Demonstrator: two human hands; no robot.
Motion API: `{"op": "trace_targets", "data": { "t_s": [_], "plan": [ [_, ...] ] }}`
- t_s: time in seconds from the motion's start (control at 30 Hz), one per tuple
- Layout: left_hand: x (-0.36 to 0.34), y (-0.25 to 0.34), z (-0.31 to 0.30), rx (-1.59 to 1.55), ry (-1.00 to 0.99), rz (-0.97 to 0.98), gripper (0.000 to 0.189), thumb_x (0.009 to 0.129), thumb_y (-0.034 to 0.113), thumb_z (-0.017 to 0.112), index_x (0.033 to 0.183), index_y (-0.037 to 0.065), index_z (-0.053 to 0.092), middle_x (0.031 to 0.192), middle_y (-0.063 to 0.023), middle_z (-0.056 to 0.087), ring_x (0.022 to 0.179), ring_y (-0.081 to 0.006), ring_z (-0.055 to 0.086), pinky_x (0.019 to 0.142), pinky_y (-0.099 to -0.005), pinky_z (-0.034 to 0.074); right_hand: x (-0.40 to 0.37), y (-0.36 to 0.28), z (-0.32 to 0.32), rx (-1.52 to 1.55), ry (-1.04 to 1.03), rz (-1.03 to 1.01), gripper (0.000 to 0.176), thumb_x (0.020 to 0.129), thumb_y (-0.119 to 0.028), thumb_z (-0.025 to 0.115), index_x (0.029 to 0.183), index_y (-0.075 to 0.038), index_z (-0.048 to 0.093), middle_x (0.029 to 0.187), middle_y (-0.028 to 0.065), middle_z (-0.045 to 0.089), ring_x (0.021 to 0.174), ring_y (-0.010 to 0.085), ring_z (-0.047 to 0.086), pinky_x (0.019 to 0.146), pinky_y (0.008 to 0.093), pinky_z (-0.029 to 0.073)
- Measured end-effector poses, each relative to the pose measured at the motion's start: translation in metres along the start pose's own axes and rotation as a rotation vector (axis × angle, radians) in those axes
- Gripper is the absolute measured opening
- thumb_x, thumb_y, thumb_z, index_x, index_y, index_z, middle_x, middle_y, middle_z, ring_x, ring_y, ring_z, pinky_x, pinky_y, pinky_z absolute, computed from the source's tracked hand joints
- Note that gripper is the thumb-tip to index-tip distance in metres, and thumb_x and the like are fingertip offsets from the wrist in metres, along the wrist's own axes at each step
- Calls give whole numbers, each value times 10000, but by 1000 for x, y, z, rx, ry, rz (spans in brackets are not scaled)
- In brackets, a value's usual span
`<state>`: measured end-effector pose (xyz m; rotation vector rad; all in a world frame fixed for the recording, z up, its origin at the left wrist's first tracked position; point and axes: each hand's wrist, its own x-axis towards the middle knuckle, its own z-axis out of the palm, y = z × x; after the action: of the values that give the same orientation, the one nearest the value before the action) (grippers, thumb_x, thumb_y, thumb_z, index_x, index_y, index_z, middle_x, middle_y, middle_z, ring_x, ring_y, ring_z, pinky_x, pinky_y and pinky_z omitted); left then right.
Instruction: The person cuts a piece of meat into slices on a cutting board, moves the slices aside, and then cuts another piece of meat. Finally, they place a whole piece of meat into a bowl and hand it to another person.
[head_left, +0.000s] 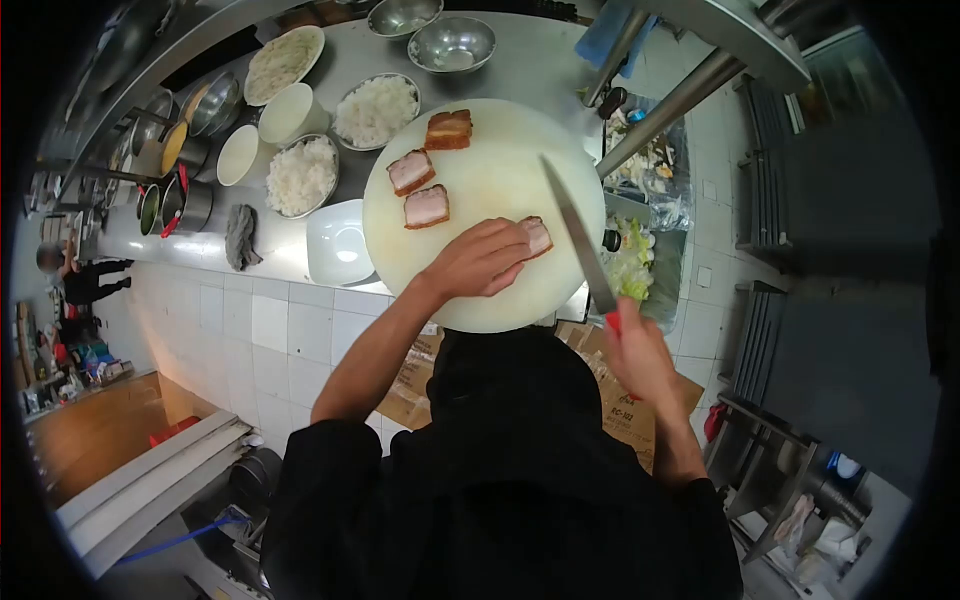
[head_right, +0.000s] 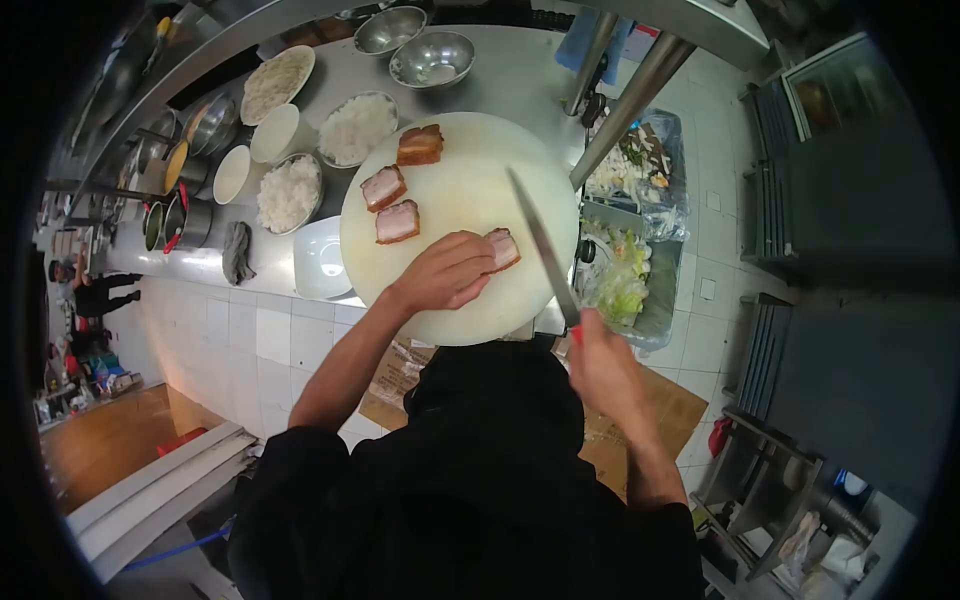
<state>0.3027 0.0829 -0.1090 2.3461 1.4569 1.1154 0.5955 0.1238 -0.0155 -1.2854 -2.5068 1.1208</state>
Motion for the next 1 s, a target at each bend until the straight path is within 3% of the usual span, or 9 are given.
{"op": "trace_targets", "data": {
  "t_s": [0.07,0.17,0.33,0.43,0.53,0.6,0.7,0.93,1.0],
  "plan": [
    [9,-16,9,-39,-68,148,254,726,25,722,959,56,627,1035,-66,612,938,-266,580,856,-366,488,-6,-26,8,-228,-88,-4,159,892,-1,523,1047,22,501,840,272,659,734,471,654,631,577,501],
    [21,-24,9,-76,-103,249,292,695,-1,710,970,54,630,954,-41,580,861,-231,558,793,-344,489,-22,-53,18,-415,-127,64,147,885,0,503,1028,25,480,893,283,645,732,483,656,644,569,523],
    [22,-29,14,-118,-78,270,313,675,-12,700,973,53,628,958,-46,581,859,-236,560,765,-341,489,-35,-87,-2,-468,-307,258,164,905,-30,478,1046,44,437,971,316,596,727,504,651,644,574,532],
    [21,-30,15,-125,-68,264,314,680,-12,698,980,54,629,957,-49,581,864,-239,562,761,-346,490,-17,-84,5,-410,-245,205,134,895,-18,475,999,52,427,889,331,623,768,525,643,664,580,521],
    [18,-32,14,-134,-89,250,308,699,-2,706,993,53,629,973,-58,587,883,-246,570,782,-352,496,49,-47,49,-316,-143,51,131,881,-2,486,976,61,421,802,344,633,801,537,632,687,588,504],
    [17,-31,13,-138,-108,240,305,712,6,713,1002,53,629,987,-64,592,901,-250,576,800,-356,501,76,-35,58,-323,-109,61,134,876,9,494,974,65,421,806,345,632,794,540,628,700,599,496],
    [15,-26,7,-114,-34,254,318,733,33,733,1034,52,633,1027,-78,602,948,-255,585,846,-362,505,67,-44,36,-285,-153,84,135,877,12,494,984,56,424,815,345,636,784,537,632,714,603,496],
    [7,-26,3,-104,-97,211,372,737,50,742,1095,56,639,1057,-83,596,994,-270,581,882,-367,503,54,-52,43,-384,-204,191,132,901,-33,483,999,45,441,839,349,642,803,540,634,727,601,499],
    [7,-27,4,-98,-115,223,383,733,54,744,1102,57,639,1063,-83,594,999,-274,579,884,-367,502,75,-33,66,-290,-45,74,134,902,-41,477,993,54,449,831,344,644,805,543,634,725,604,498]
  ]
}}
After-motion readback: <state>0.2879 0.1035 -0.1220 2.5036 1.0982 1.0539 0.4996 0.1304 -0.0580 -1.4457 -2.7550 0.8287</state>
